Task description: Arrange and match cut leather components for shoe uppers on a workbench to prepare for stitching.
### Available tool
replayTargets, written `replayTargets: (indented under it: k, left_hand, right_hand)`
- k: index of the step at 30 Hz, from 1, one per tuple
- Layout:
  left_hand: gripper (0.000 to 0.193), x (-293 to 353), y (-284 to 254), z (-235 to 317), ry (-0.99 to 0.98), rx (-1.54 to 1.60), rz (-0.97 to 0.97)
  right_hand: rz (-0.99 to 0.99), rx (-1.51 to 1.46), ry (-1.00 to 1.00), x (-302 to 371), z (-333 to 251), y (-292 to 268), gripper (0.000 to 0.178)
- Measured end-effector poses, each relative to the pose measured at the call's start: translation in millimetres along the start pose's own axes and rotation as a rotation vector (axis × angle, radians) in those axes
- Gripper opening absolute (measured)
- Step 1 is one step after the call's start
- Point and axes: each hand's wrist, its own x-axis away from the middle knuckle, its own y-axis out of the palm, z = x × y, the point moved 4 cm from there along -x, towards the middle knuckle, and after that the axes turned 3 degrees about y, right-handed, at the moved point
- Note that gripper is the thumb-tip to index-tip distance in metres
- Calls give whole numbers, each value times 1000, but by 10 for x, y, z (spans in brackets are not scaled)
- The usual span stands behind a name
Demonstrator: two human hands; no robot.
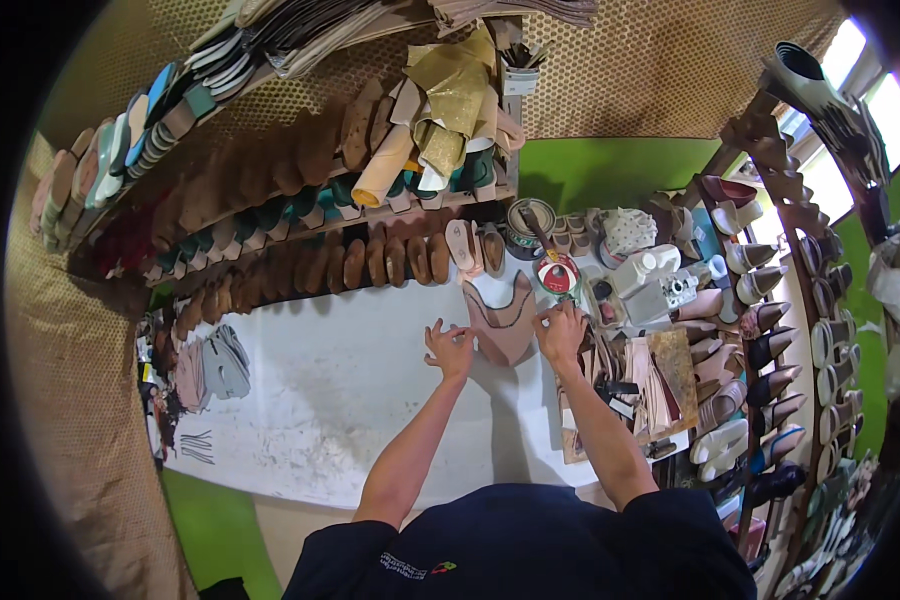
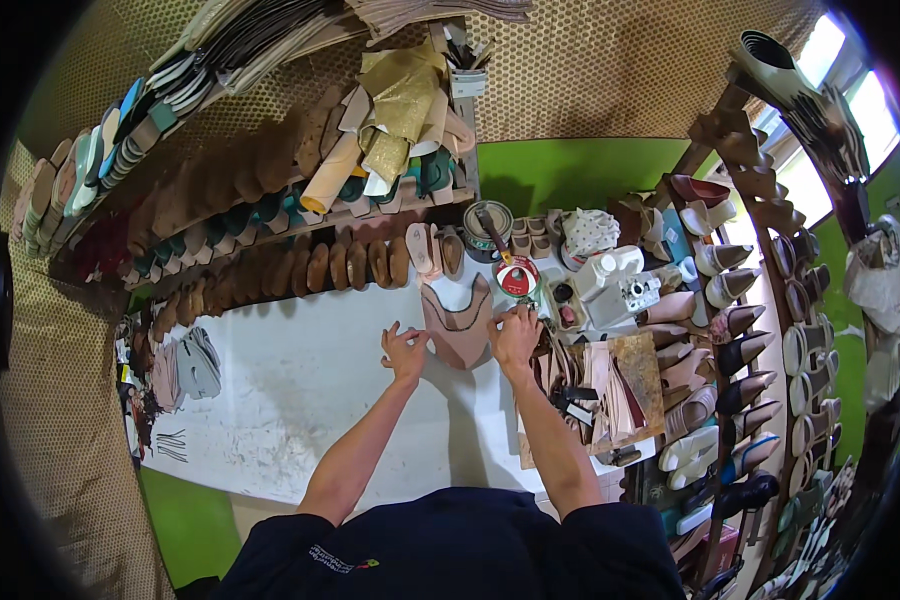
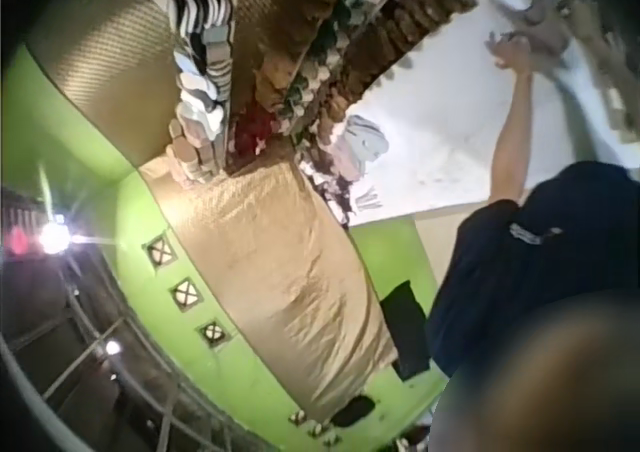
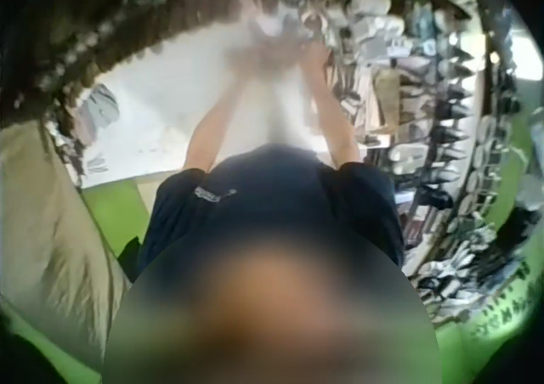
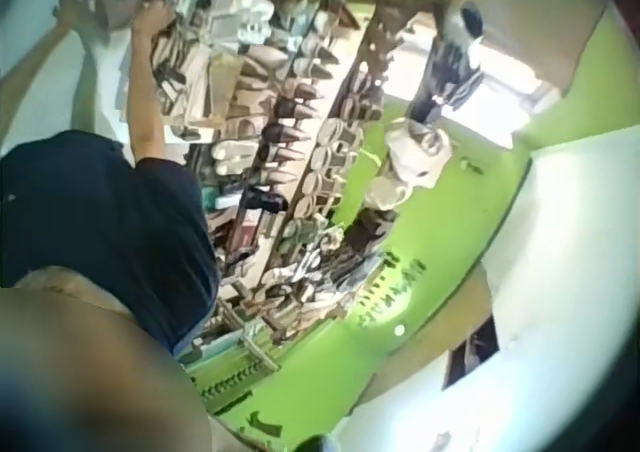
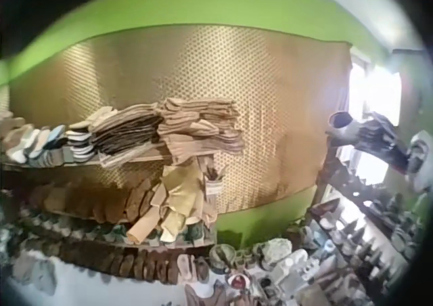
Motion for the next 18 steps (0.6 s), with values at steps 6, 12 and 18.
replayTargets:
  k: [6, 12, 18]
  left_hand:
    - [22, -214, 182, -29, -54, -55, -17]
    - [20, -258, 230, -52, -89, -102, -32]
    - [17, -231, 229, -27, -60, -146, -16]
  right_hand:
    - [-5, -6, -33, -228, 145, 248, 15]
    - [-32, 34, -39, -255, 130, 290, 14]
    - [-43, 70, -48, -251, 161, 330, 16]
